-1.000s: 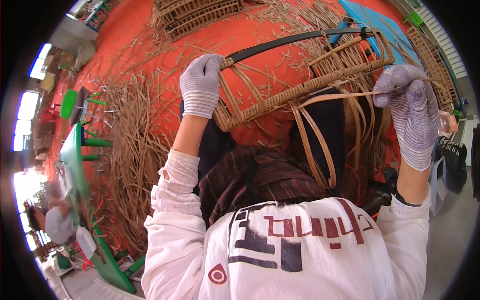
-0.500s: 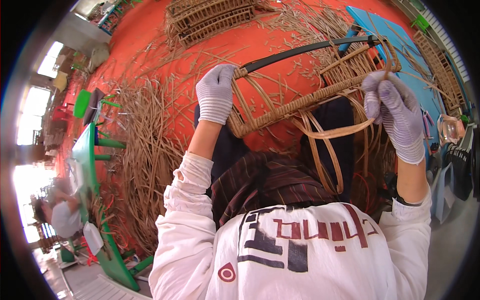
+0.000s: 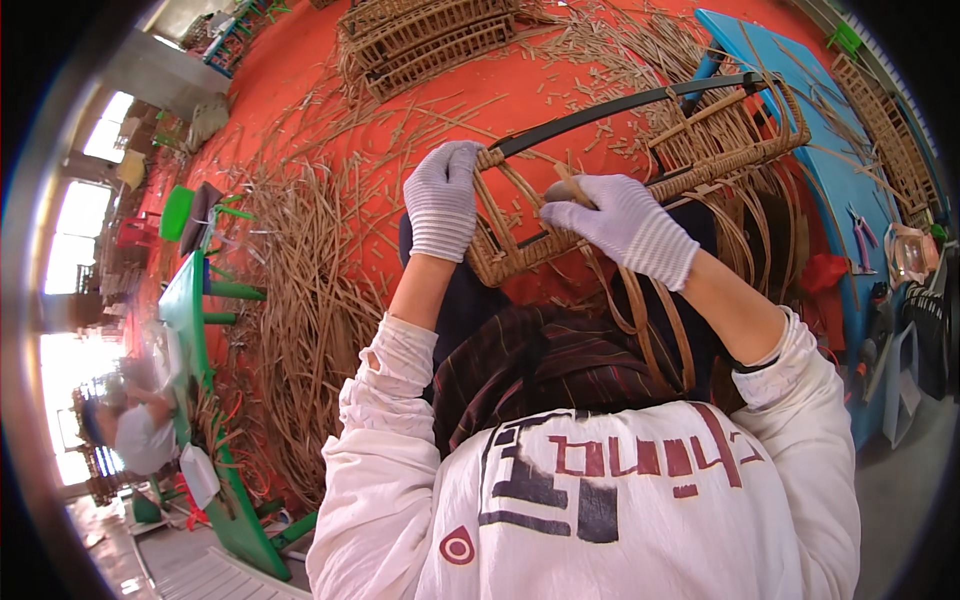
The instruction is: Weaving bamboo strips onto a furniture frame to complete the seat or backrest.
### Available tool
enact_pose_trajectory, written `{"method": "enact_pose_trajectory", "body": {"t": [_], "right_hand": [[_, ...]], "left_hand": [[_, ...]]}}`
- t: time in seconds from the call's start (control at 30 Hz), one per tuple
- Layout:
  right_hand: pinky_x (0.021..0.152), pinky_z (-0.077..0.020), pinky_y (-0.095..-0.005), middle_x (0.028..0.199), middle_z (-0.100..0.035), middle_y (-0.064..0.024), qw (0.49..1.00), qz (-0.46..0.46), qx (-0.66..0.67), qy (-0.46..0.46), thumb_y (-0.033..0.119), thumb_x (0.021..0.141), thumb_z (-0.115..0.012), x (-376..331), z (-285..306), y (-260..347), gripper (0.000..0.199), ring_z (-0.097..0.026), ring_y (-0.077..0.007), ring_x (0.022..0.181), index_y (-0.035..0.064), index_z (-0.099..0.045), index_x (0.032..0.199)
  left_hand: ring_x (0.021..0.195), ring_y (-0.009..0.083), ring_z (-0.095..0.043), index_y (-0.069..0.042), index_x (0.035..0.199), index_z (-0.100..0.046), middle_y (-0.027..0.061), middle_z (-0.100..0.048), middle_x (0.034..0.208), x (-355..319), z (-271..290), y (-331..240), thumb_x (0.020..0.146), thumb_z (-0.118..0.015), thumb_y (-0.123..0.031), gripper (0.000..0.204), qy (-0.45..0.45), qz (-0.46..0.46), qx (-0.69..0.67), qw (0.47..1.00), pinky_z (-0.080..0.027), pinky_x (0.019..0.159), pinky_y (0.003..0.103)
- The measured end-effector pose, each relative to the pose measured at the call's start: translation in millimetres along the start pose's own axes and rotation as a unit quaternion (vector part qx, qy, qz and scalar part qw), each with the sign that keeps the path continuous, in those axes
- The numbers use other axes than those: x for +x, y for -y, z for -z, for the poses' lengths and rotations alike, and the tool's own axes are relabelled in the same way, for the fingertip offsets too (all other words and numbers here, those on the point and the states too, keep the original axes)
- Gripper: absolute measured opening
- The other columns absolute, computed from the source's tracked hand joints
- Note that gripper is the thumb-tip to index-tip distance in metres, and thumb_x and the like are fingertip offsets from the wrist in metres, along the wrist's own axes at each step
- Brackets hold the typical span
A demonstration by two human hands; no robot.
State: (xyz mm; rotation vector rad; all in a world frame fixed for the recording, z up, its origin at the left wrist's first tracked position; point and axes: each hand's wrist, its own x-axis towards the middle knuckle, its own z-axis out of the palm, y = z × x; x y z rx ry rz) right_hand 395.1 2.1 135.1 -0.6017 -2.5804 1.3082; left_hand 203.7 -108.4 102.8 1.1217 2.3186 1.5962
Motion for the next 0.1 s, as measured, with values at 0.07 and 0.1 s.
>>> {"method": "enact_pose_trajectory", "body": {"t": [0.07,0.1], "right_hand": [[0.082,-0.0516,-0.0358,0.095,-0.073,-0.0136,0.997,-0.044,-0.045,0.04,0.037,0.093,-0.065,4,-4,7,0.039,-0.069,-0.0256,0.089,0.0022,-0.069,0.109],[0.084,-0.0514,-0.0361,0.096,-0.074,-0.0137,0.989,-0.089,-0.091,0.081,0.039,0.092,-0.066,6,0,18,0.039,-0.07,-0.0259,0.092,0.0041,-0.07,0.11]], "left_hand": [[0.08,0.0248,-0.069,0.0,0.1,-0.072,0.0174,-0.071,0.089,0,1,0,0.095,-0.059,-0.018,0.023,0.005,0.008,-0.001,1.0,-0.051,0.076,0.033],[0.08,0.0248,-0.069,0.0,0.1,-0.072,0.0174,-0.071,0.089,-1,2,1,0.095,-0.059,-0.018,0.023,0.004,0.008,0.0,1.0,-0.051,0.076,0.033]]}}
